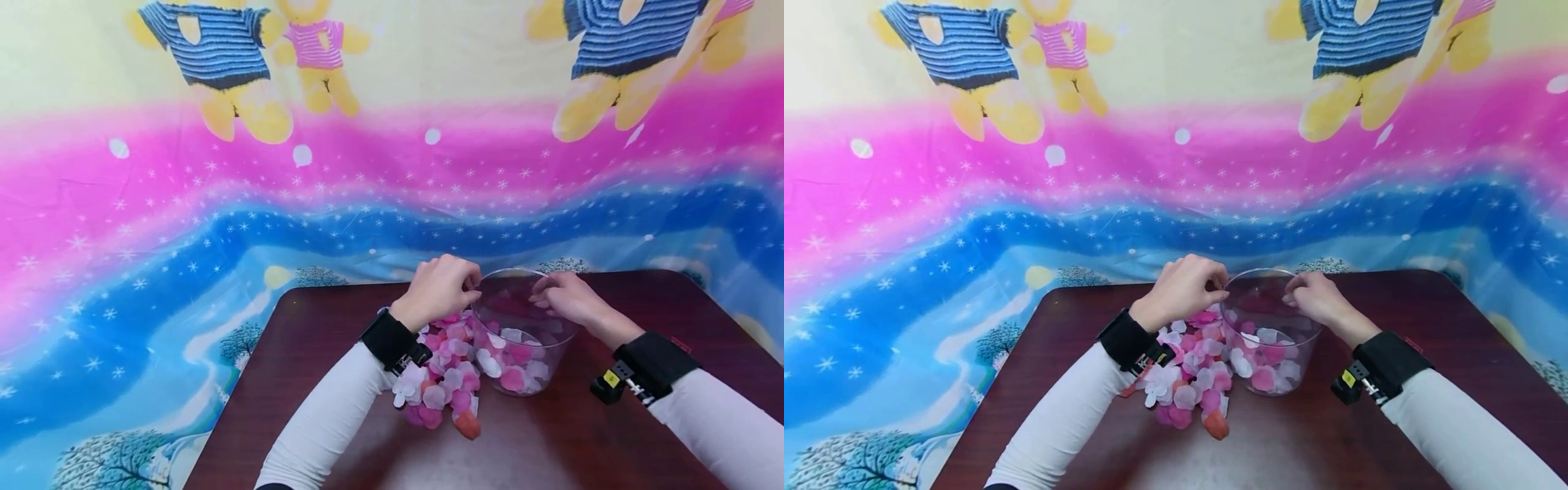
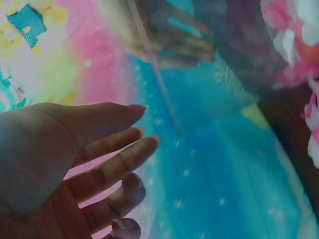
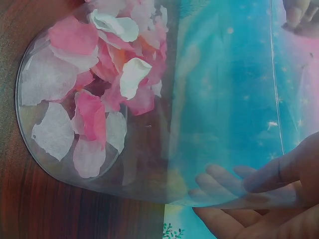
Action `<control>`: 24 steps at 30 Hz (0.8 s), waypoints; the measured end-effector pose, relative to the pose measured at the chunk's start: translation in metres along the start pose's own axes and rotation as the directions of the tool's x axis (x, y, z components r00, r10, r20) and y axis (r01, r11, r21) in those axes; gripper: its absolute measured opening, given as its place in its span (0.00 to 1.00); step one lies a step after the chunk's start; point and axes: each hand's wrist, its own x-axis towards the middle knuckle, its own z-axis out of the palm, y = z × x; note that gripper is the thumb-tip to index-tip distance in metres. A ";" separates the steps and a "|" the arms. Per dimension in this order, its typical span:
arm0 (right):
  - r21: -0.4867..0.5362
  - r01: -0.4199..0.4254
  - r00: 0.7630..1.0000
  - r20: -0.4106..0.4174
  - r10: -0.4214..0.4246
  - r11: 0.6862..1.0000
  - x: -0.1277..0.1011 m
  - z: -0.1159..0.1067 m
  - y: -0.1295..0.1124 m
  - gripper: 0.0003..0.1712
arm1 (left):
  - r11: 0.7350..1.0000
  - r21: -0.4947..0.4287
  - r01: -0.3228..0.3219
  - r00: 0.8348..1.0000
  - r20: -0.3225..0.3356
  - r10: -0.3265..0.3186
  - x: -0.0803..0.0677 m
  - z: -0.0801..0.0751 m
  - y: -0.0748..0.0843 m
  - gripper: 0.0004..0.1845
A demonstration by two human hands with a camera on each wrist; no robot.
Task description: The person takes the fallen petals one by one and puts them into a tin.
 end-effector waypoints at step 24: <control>-0.019 -0.005 1.000 -0.003 0.005 1.000 0.000 -0.001 0.000 0.23 | 0.984 0.157 0.089 0.957 0.259 -0.128 -0.079 0.030 -0.082 0.11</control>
